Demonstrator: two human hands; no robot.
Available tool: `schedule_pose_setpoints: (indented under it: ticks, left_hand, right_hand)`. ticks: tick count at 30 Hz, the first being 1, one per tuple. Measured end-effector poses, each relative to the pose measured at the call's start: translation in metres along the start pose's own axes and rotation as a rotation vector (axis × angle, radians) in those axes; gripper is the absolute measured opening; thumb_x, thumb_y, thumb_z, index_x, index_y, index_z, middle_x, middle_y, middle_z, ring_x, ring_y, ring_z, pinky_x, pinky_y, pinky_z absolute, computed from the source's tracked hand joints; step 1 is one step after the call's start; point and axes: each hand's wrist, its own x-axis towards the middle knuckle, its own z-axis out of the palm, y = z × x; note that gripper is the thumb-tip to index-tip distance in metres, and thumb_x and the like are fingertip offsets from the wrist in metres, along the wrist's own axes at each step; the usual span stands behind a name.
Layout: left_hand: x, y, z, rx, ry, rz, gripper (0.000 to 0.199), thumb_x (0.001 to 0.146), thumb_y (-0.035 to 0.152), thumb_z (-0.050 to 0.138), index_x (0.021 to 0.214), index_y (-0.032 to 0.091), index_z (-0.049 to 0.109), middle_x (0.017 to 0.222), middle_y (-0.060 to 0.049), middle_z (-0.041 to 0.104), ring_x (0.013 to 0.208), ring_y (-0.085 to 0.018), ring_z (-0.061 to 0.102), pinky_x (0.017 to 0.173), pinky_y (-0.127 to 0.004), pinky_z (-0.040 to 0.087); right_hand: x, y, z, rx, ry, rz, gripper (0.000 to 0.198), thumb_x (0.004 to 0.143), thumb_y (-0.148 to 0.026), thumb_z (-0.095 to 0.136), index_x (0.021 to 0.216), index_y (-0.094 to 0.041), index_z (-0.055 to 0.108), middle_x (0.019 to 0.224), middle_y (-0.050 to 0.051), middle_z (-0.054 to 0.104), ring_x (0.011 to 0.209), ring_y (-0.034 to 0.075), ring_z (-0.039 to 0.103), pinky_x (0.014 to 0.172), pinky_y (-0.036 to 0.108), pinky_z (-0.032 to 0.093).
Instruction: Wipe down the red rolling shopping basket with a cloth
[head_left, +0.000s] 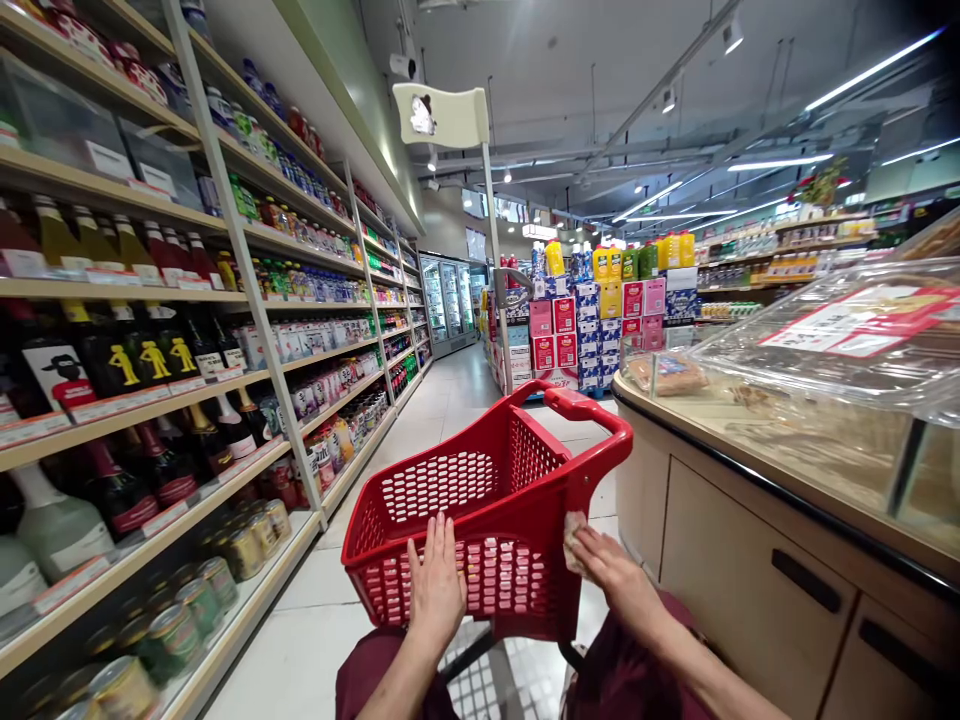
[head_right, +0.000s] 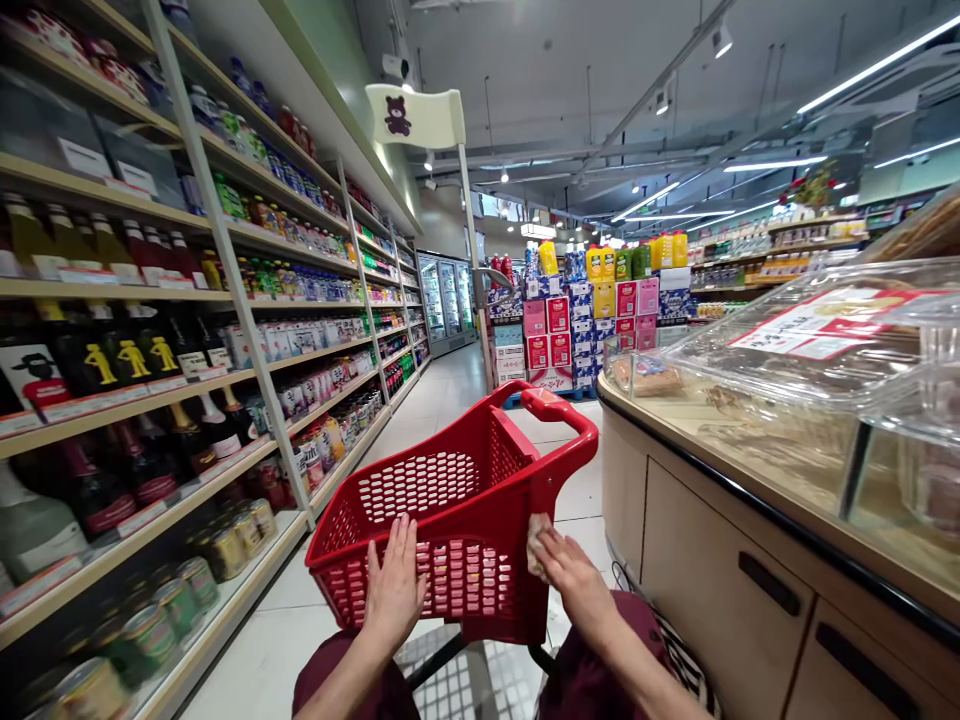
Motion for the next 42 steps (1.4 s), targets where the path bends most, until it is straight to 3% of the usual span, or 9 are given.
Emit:
schedule_pose_setpoints:
  ticks: [4, 7, 13, 19, 24, 28, 31, 36, 42]
  left_hand:
    - [0.006, 0.018, -0.011, -0.048, 0.03, 0.051, 0.066, 0.071, 0.012, 0.037, 0.135, 0.01, 0.019, 0.141, -0.011, 0.023, 0.131, -0.02, 0.014, 0.105, -0.049, 0.012]
    - [0.011, 0.038, -0.021, -0.092, 0.03, 0.132, 0.068, 0.069, 0.01, 0.037, 0.135, 0.01, 0.017, 0.142, -0.01, 0.02, 0.131, -0.021, 0.012, 0.105, -0.049, 0.011]
    - [0.002, 0.05, -0.022, -0.099, 0.018, 0.252, 0.069, 0.067, 0.005, 0.035, 0.134, 0.012, 0.02, 0.141, -0.009, 0.022, 0.131, -0.02, 0.015, 0.104, -0.05, 0.013]
    - [0.004, 0.03, -0.014, -0.096, -0.006, 0.029, 0.068, 0.069, 0.009, 0.037, 0.134, 0.009, 0.019, 0.141, -0.012, 0.022, 0.131, -0.023, 0.013, 0.104, -0.051, 0.012]
    - [0.002, -0.003, -0.004, -0.09, -0.114, -0.067, 0.069, 0.067, 0.01, 0.039, 0.134, 0.01, 0.021, 0.142, -0.01, 0.021, 0.131, -0.022, 0.015, 0.104, -0.052, 0.01]
    - [0.006, -0.031, -0.002, -0.045, -0.179, -0.218, 0.066, 0.067, 0.012, 0.038, 0.132, 0.007, 0.026, 0.14, -0.012, 0.026, 0.13, -0.024, 0.018, 0.103, -0.054, 0.009]
    - [0.008, -0.042, -0.005, -0.051, -0.24, -0.184, 0.064, 0.068, 0.015, 0.038, 0.131, 0.009, 0.029, 0.139, -0.01, 0.029, 0.129, -0.024, 0.02, 0.103, -0.055, 0.008]
    - [-0.001, -0.054, -0.008, -0.087, -0.263, -0.104, 0.066, 0.068, 0.017, 0.039, 0.132, 0.013, 0.027, 0.14, -0.008, 0.027, 0.13, -0.023, 0.018, 0.104, -0.054, 0.008]
    - [-0.014, -0.077, -0.003, -0.08, -0.258, -0.209, 0.068, 0.066, 0.011, 0.037, 0.133, 0.008, 0.024, 0.14, -0.012, 0.026, 0.13, -0.023, 0.017, 0.103, -0.053, 0.01]
  right_hand:
    - [0.031, 0.02, -0.025, -0.013, 0.136, 0.128, 0.041, 0.083, -0.009, 0.038, 0.12, -0.022, 0.049, 0.125, 0.008, 0.049, 0.114, 0.02, 0.046, 0.097, 0.039, 0.038]
    - [0.045, 0.028, -0.026, -0.057, 0.181, 0.173, 0.038, 0.083, -0.01, 0.04, 0.119, -0.02, 0.05, 0.123, 0.009, 0.05, 0.115, 0.021, 0.045, 0.097, 0.042, 0.038]
    - [0.001, -0.009, -0.003, -0.014, -0.074, 0.003, 0.042, 0.082, -0.006, 0.034, 0.114, -0.025, 0.054, 0.107, 0.004, 0.062, 0.097, 0.016, 0.058, 0.082, 0.031, 0.05]
    - [0.051, 0.0, -0.015, 0.031, 0.127, 0.084, 0.039, 0.083, -0.009, 0.038, 0.118, -0.02, 0.051, 0.123, 0.009, 0.05, 0.115, 0.02, 0.044, 0.096, 0.04, 0.038]
    - [0.027, -0.04, 0.025, 0.059, -0.094, -0.044, 0.035, 0.085, -0.01, 0.034, 0.106, -0.022, 0.059, 0.103, 0.005, 0.064, 0.096, 0.017, 0.059, 0.079, 0.032, 0.051]
    - [0.044, -0.049, 0.029, 0.104, -0.049, -0.028, 0.038, 0.085, -0.01, 0.037, 0.119, -0.022, 0.05, 0.121, 0.007, 0.053, 0.113, 0.019, 0.047, 0.092, 0.038, 0.043]
    - [0.056, -0.048, 0.035, 0.106, -0.016, -0.027, 0.041, 0.084, -0.008, 0.036, 0.121, -0.02, 0.048, 0.124, 0.008, 0.05, 0.118, 0.019, 0.041, 0.097, 0.039, 0.037]
    - [0.025, -0.082, 0.062, 0.159, -0.221, -0.168, 0.036, 0.081, -0.012, 0.041, 0.113, -0.022, 0.055, 0.107, 0.006, 0.062, 0.102, 0.017, 0.056, 0.087, 0.031, 0.045]
    - [0.073, -0.124, 0.076, 0.176, -0.152, -0.154, 0.04, 0.084, -0.011, 0.037, 0.122, -0.018, 0.047, 0.127, 0.008, 0.047, 0.119, 0.019, 0.04, 0.096, 0.037, 0.037]
